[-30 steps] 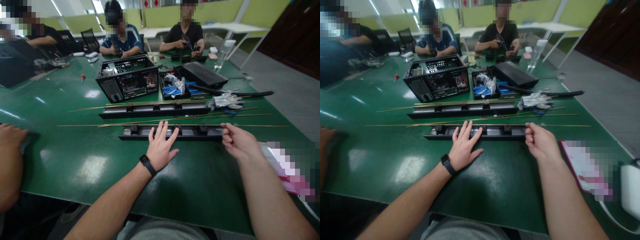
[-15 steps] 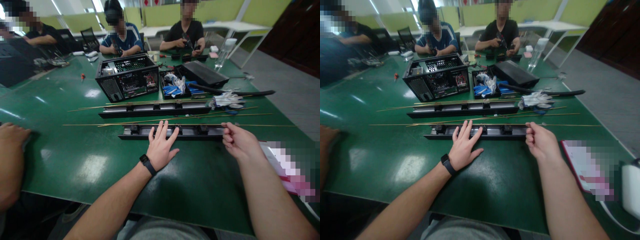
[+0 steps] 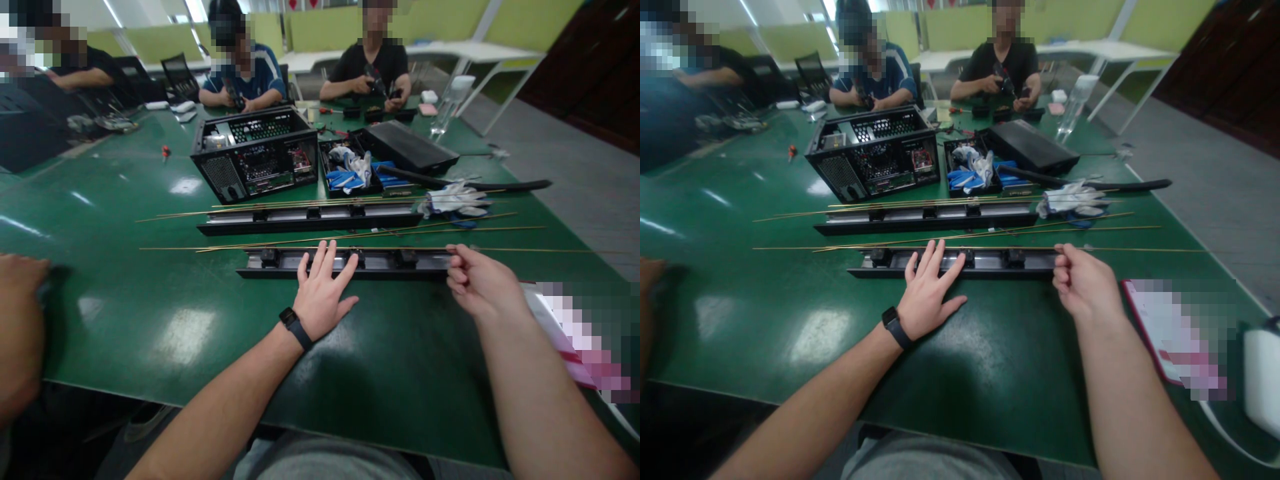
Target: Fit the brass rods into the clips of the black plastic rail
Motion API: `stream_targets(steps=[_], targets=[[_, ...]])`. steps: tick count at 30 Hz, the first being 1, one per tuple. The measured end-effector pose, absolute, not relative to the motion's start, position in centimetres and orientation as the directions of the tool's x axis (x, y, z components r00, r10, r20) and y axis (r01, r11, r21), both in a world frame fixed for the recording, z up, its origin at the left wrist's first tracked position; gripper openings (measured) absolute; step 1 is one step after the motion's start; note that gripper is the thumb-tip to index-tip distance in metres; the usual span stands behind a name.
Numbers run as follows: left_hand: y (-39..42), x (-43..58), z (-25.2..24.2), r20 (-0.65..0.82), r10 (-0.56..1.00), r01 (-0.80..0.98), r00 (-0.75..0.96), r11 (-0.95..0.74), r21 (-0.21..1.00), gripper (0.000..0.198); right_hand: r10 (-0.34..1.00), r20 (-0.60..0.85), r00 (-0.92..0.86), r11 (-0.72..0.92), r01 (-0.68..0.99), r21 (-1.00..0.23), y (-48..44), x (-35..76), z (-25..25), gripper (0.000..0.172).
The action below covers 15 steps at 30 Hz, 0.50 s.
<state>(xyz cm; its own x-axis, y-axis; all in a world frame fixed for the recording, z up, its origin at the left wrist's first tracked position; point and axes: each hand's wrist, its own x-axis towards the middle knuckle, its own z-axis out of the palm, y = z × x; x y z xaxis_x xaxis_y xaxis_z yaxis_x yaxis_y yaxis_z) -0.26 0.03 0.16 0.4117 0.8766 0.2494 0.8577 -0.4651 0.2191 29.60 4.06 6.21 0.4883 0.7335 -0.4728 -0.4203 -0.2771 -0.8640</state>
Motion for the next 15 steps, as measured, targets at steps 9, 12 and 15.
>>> stream_targets(steps=[9, 12, 15], targets=[[0.06, -0.21, 0.11, 0.249, 0.874, 0.859, 0.418, -0.469, 0.205, 0.091, 0.739, -0.484, 0.47, -0.287, -0.43, -0.856, 4.03, 29.28, 6.33, 0.033], [0.06, -0.22, 0.07, 0.256, 0.874, 0.859, 0.412, -0.467, 0.211, 0.092, 0.743, -0.488, 0.458, -0.294, -0.432, -0.853, 3.94, 29.14, 6.32, 0.032], [0.07, -0.25, 0.02, 0.258, 0.874, 0.857, 0.412, -0.467, 0.216, 0.093, 0.726, -0.475, 0.498, -0.268, -0.431, -0.862, 4.07, 29.61, 6.35, 0.036]])
